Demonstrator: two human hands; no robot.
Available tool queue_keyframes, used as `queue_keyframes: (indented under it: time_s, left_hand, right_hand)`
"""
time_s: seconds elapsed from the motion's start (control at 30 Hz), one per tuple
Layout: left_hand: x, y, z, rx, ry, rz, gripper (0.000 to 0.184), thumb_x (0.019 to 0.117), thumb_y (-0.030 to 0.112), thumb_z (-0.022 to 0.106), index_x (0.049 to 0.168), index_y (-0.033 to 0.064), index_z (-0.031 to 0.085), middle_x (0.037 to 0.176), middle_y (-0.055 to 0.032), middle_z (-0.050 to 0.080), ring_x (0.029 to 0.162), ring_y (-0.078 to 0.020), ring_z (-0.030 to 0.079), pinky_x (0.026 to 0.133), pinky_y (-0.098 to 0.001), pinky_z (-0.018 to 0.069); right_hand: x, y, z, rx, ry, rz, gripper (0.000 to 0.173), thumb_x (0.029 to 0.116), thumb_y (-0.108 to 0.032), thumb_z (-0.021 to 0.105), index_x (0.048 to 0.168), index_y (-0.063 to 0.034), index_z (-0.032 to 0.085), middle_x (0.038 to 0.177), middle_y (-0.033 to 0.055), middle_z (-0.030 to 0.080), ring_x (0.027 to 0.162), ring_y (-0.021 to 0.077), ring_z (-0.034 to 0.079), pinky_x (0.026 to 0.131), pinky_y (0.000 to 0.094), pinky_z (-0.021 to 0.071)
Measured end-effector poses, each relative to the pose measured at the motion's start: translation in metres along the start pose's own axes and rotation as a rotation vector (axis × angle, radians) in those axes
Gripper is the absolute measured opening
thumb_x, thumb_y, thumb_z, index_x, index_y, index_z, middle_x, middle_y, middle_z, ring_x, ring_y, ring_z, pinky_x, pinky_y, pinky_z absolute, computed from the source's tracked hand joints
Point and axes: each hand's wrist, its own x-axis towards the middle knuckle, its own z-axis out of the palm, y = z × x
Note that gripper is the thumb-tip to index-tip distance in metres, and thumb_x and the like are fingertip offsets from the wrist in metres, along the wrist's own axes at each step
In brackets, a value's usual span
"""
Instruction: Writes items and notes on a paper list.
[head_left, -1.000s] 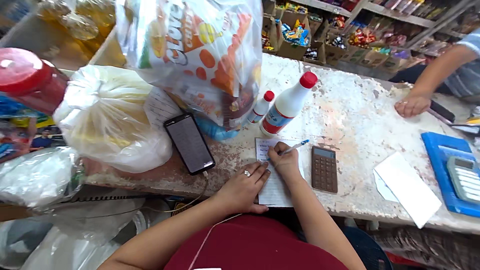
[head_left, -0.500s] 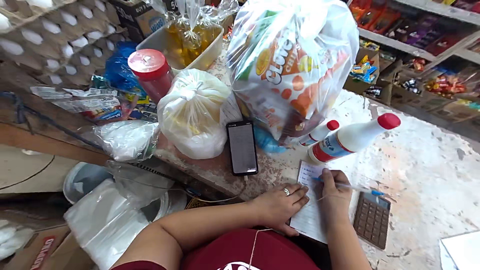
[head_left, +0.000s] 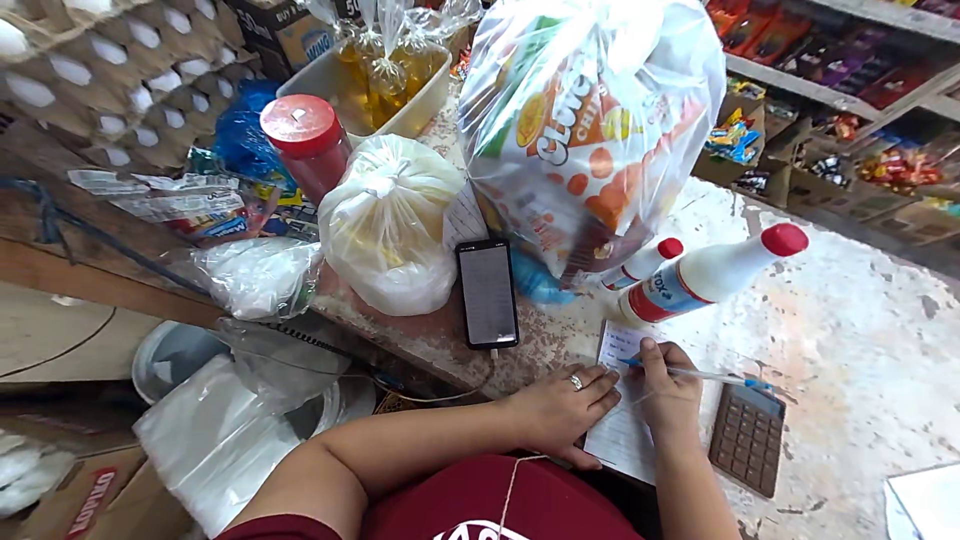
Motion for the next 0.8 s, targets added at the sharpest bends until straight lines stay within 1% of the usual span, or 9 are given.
queue_keyframes:
  time_s: [0.17,0.37,0.47,0.57,0.7,0.8]
  left_hand:
    - [0.000,0.001,0.000,-0.013,0.001,-0.004,0.093,0.0855,0.060,0.071,0.149,-0.0026,0.045,0.160,-0.0242,0.038,0.150,-0.0395,0.035,0.122,-0.0514,0.0295]
    - [0.001,0.001,-0.002,-0.004,-0.026,-0.011,0.093,0.0880,0.060,0.068,0.151,-0.0035,0.042,0.162,-0.0244,0.035,0.151,-0.0392,0.032,0.122,-0.0513,0.0285]
    - [0.001,0.001,-0.001,-0.007,-0.011,-0.007,0.093,0.0873,0.059,0.069,0.150,-0.0038,0.043,0.161,-0.0246,0.036,0.151,-0.0397,0.033,0.122,-0.0524,0.0294]
    - [0.000,0.000,0.000,-0.008,-0.003,-0.004,0.092,0.0868,0.060,0.069,0.149,-0.0037,0.044,0.160,-0.0250,0.037,0.150,-0.0402,0.034,0.122,-0.0526,0.0296]
    - [0.001,0.001,-0.002,-0.008,-0.015,-0.008,0.092,0.0867,0.060,0.069,0.149,-0.0032,0.044,0.160,-0.0245,0.037,0.151,-0.0397,0.034,0.122,-0.0516,0.0287]
    - [0.001,0.001,-0.003,-0.010,-0.039,-0.013,0.093,0.0867,0.060,0.069,0.150,-0.0027,0.043,0.161,-0.0245,0.036,0.151,-0.0397,0.032,0.123,-0.0514,0.0272]
  right_hand:
    - [-0.003,0.000,0.006,0.001,0.017,0.011,0.024,0.1041,-0.014,0.055,0.080,-0.0117,0.056,0.060,-0.0091,0.055,0.049,-0.0008,0.053,0.049,0.0151,0.0466]
    - [-0.001,-0.001,0.005,-0.043,0.026,0.023,0.026,0.1054,-0.016,0.053,0.081,-0.0095,0.059,0.063,-0.0086,0.058,0.051,-0.0020,0.053,0.050,0.0143,0.0469]
    - [0.000,0.000,0.005,-0.053,0.009,0.017,0.027,0.1056,-0.017,0.052,0.081,-0.0091,0.060,0.063,-0.0092,0.058,0.051,-0.0024,0.053,0.050,0.0146,0.0467]
    - [-0.001,0.002,0.005,-0.058,0.012,0.012,0.027,0.1046,-0.016,0.054,0.080,-0.0082,0.063,0.063,-0.0102,0.060,0.051,-0.0039,0.053,0.050,0.0134,0.0465]
    - [-0.002,0.010,0.004,-0.022,-0.011,-0.081,0.022,0.1020,-0.015,0.057,0.083,-0.0085,0.066,0.067,-0.0108,0.062,0.056,-0.0038,0.057,0.054,0.0142,0.0497]
    - [-0.002,0.012,0.003,0.000,-0.046,-0.084,0.017,0.1009,-0.015,0.059,0.086,-0.0091,0.066,0.068,-0.0105,0.063,0.057,-0.0026,0.058,0.054,0.0149,0.0505]
